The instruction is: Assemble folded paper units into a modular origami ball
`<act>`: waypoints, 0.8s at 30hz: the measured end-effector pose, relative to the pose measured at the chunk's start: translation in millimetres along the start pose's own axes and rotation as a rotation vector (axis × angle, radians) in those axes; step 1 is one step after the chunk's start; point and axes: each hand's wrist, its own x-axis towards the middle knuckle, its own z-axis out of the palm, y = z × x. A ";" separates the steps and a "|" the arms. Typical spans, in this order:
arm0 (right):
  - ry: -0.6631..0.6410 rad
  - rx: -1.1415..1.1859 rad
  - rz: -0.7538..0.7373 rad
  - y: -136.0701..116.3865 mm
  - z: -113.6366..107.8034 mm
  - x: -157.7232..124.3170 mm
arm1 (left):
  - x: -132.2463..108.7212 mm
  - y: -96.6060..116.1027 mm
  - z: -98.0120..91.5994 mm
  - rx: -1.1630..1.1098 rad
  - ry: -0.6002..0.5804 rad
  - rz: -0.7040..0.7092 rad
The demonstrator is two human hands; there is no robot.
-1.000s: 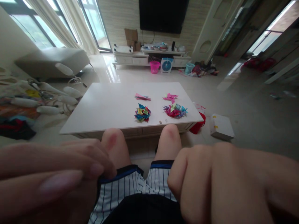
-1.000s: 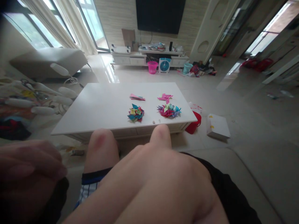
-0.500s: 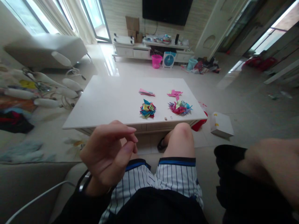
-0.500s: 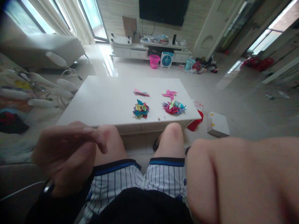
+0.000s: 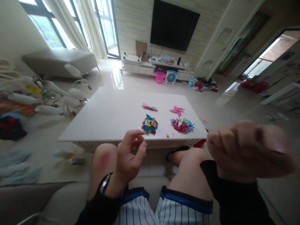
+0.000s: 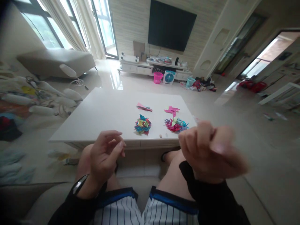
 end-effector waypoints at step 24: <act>0.402 -0.264 0.778 425.9 -10.0 105.8 | 177.8 -230.9 -20.0 1.001 -0.527 -0.556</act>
